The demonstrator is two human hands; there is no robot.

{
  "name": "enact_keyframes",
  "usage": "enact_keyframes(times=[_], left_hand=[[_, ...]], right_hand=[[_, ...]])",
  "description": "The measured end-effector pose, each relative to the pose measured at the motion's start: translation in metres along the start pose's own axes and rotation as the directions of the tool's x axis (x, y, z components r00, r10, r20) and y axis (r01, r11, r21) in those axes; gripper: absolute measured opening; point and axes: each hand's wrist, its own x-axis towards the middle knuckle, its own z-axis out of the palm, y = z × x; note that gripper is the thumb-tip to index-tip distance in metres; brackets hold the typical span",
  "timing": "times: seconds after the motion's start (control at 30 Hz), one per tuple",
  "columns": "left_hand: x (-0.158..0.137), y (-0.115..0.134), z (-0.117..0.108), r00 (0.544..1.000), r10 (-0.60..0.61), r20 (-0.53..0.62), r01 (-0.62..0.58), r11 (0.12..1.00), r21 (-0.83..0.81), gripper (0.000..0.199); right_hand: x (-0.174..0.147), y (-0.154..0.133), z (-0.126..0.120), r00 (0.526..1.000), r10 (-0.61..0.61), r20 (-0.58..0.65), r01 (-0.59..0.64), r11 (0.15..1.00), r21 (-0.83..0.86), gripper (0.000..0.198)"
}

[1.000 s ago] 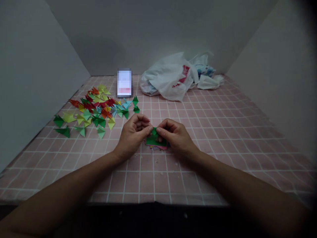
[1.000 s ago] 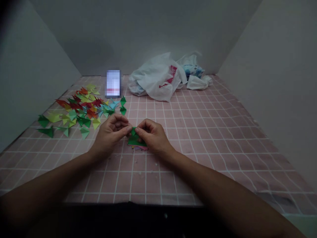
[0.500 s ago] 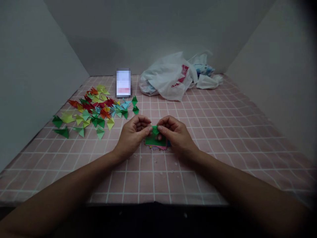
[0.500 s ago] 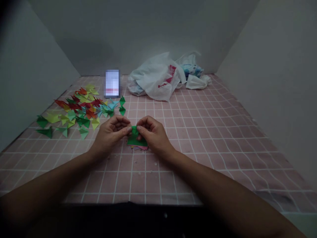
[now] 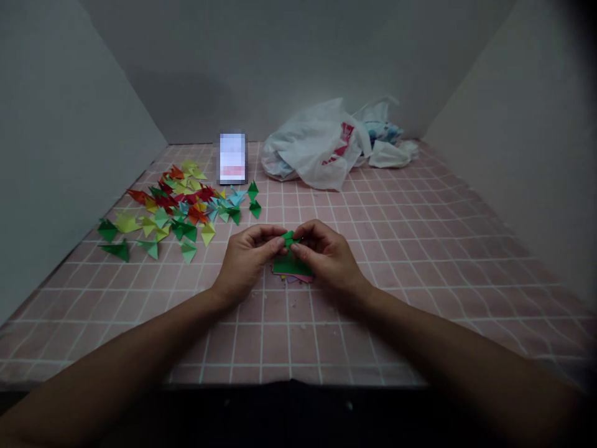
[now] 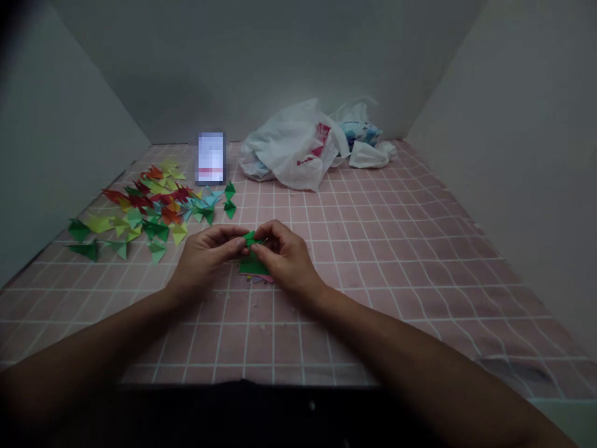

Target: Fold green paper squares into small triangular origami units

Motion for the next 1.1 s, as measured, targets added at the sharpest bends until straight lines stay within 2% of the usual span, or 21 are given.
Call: enact_keyframes(times=[0.2,0.43,0.53,0.8,1.1], left_hand=[[-0.001,-0.005,0.001,0.999,-0.053,-0.003,0.053,0.997,-0.062,0.027],[0.002,-0.009,-0.001,0.996,-0.058,0.069,0.057,0.998,0.007,0.030],[0.004,-0.009,-0.002,0.997,-0.063,0.054,0.061,0.998,0.022,0.028],[0.002,-0.009,-0.001,0.992,-0.125,0.035,0.129,0.985,-0.114,0.028],[0.001,-0.014,-0.002,0.989,-0.122,0.084,0.131,0.986,-0.100,0.029]], right_hand=[[0.000,0.002,-0.001,0.999,-0.023,-0.049,0.016,0.992,-0.126,0.014],[0.000,0.004,-0.002,0.999,-0.025,-0.047,0.014,0.975,-0.221,0.012],[0.000,0.003,-0.002,0.999,-0.041,-0.027,0.033,0.969,-0.246,0.008],[-0.001,-0.002,-0.004,0.987,-0.159,-0.005,0.142,0.894,-0.425,0.007],[-0.002,-0.002,-0.003,0.991,-0.122,-0.048,0.091,0.903,-0.420,0.010]])
